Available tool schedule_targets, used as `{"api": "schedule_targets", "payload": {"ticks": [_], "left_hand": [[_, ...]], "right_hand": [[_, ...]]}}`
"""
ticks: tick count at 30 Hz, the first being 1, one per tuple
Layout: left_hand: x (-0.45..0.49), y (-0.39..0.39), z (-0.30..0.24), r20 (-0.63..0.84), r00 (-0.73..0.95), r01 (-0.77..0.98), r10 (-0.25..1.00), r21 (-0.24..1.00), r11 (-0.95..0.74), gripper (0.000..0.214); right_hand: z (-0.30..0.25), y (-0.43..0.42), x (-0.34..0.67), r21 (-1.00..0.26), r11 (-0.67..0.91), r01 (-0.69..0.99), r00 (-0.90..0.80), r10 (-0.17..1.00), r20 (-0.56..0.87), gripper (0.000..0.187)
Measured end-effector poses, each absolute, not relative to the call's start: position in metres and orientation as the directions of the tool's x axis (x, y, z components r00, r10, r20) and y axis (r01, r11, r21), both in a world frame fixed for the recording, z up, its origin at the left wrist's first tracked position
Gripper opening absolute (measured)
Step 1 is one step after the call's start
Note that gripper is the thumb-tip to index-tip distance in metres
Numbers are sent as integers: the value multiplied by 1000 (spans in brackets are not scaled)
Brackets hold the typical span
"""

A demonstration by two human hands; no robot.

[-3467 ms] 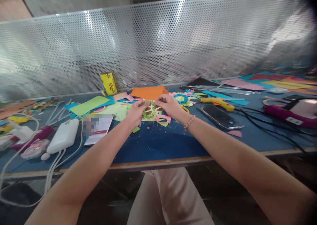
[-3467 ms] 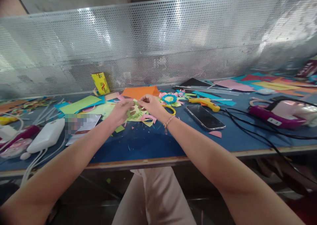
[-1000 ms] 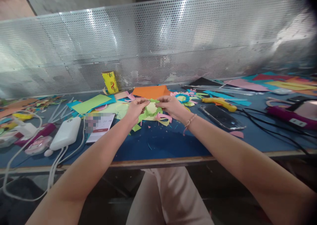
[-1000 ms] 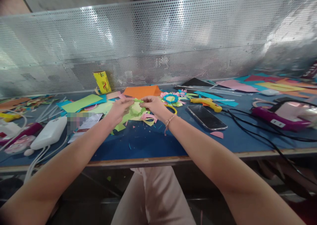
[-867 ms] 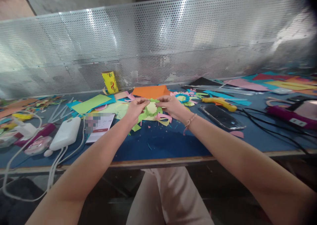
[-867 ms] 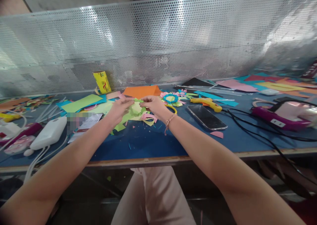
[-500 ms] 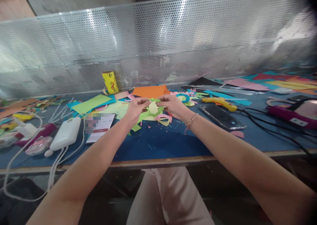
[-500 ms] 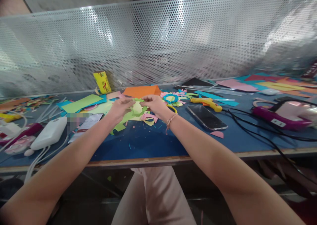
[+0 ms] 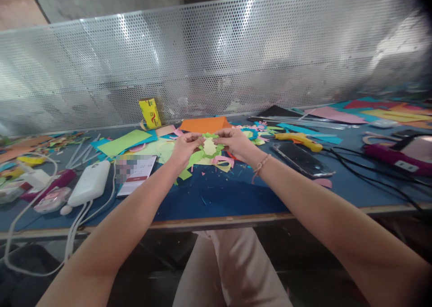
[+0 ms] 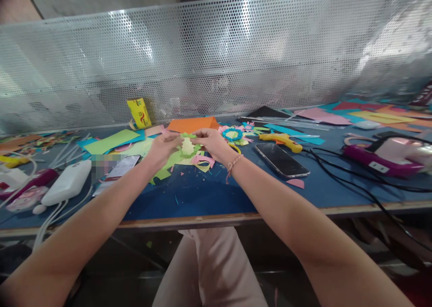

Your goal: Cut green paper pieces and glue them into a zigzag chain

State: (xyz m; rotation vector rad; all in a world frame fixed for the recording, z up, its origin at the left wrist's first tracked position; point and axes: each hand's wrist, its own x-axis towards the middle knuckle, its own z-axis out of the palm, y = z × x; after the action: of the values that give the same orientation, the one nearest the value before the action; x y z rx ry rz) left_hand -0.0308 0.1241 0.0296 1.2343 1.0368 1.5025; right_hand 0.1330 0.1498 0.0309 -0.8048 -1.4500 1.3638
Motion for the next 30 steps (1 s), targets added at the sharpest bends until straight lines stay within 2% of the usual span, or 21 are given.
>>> {"api": "schedule_targets", "payload": {"ticks": [14, 20, 30], "left_hand": [[-31, 123, 33, 153, -114, -261, 982, 949, -178, 12], [-31, 122, 33, 141, -123, -246, 982, 955, -168, 9], [-34, 125, 31, 152, -181, -208, 972, 960, -188, 9]], "right_hand": [[27, 158, 135, -976, 145, -163, -297, 936, 188, 32], [28, 157, 136, -973, 150, -176, -283, 939, 196, 30], [32, 156, 135, -972, 159, -173, -216, 957, 195, 36]]}}
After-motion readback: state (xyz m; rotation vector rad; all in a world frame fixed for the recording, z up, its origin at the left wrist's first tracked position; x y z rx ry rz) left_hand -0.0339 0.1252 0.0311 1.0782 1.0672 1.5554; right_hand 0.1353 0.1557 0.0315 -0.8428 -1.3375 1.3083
